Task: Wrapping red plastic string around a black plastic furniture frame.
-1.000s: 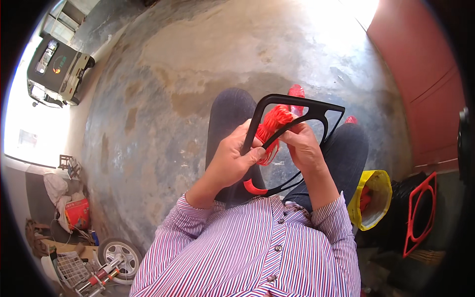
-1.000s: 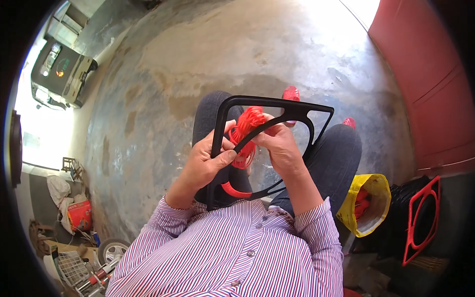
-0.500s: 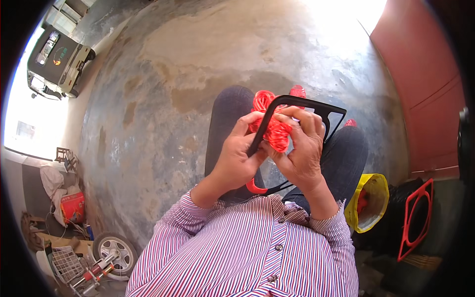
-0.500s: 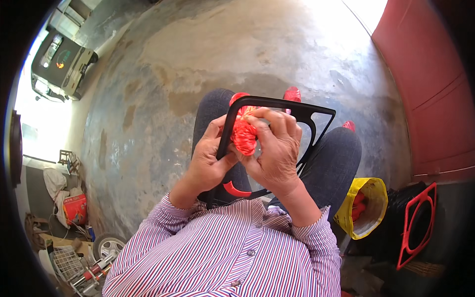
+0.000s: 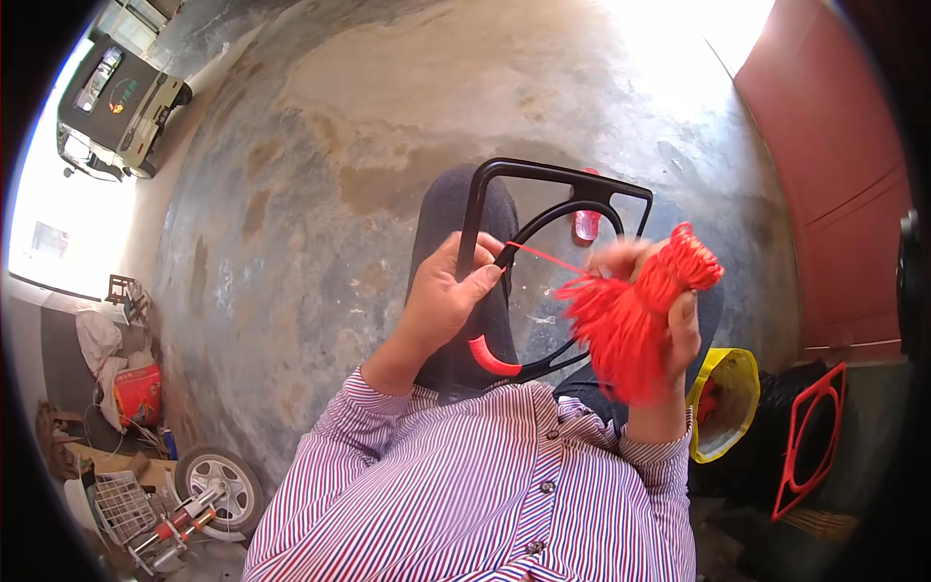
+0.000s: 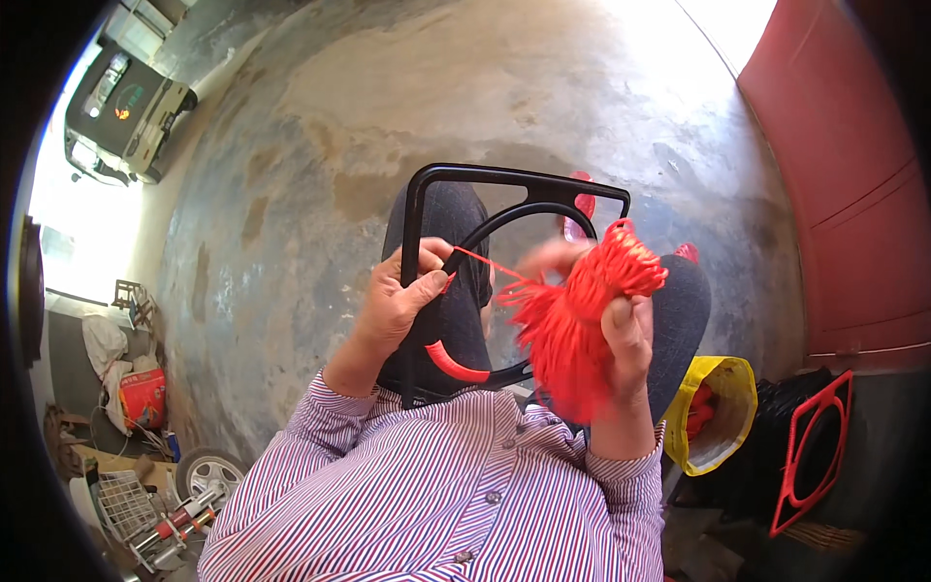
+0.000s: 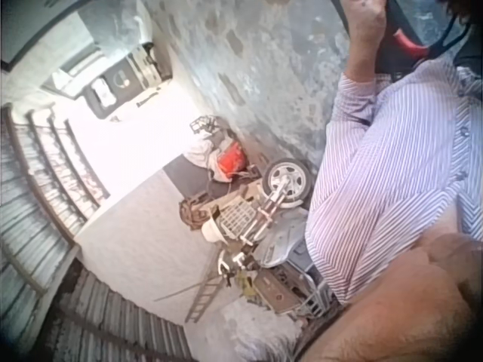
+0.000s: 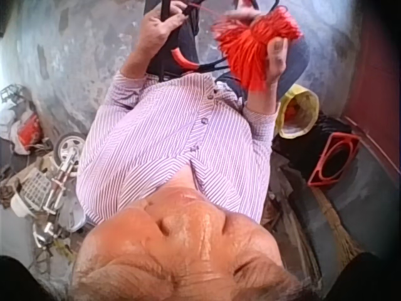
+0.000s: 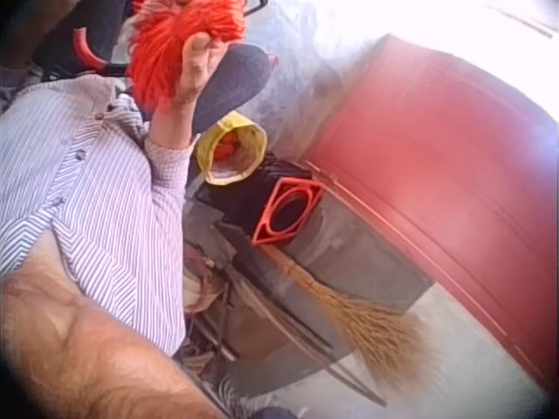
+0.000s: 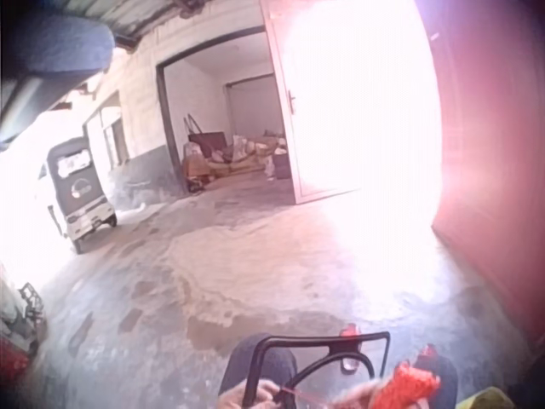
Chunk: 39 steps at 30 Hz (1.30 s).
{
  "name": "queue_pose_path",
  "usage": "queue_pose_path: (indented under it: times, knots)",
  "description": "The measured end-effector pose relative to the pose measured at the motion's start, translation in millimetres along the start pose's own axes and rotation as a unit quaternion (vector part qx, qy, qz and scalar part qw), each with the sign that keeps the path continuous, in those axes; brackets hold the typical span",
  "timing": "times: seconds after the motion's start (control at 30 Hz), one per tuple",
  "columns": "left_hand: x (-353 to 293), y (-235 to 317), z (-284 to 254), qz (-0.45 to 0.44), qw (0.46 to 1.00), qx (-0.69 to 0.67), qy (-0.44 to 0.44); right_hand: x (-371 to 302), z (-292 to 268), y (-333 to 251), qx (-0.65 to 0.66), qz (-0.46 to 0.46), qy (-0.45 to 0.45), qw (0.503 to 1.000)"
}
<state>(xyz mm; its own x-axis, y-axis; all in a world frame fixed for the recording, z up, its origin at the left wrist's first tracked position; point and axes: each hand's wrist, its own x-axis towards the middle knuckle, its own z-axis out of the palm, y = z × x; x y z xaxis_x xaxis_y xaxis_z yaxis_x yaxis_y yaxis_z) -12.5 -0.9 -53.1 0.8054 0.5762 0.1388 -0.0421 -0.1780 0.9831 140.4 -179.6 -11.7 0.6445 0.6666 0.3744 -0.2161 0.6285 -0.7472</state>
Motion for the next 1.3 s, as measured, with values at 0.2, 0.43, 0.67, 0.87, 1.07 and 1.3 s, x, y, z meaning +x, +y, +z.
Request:
queue_pose_path:
  times: [0.2,0.43,0.67,0.87,1.07,1.3]
  knots:
    - [2.1,15.3,1.2,-0.162,0.978,-0.118,-0.054,-44.4,0.0,12.6,0.124,0.247,-0.057,0.959]
    - [0.9,14.8,-2.2,-0.146,0.982,-0.103,-0.058,-51.3,-6.7,23.9,0.014,0.245,-0.005,0.969]
    - [-1.5,21.3,4.4,-0.166,0.979,-0.099,-0.067,-41.6,-32.6,49.0,0.038,0.221,0.104,0.969]
    - [-2.0,25.3,8.5,-0.125,0.989,-0.022,-0.072,-29.4,-47.3,57.9,0.110,0.259,0.149,0.948]
    - [-1.8,47.2,20.5,0.007,0.991,0.103,-0.080,-10.3,-41.0,75.9,-0.126,0.263,0.114,0.950]
    - [-0.3,35.1,23.7,0.032,0.993,0.042,-0.109,5.9,-28.6,61.4,0.155,0.215,0.024,0.964]
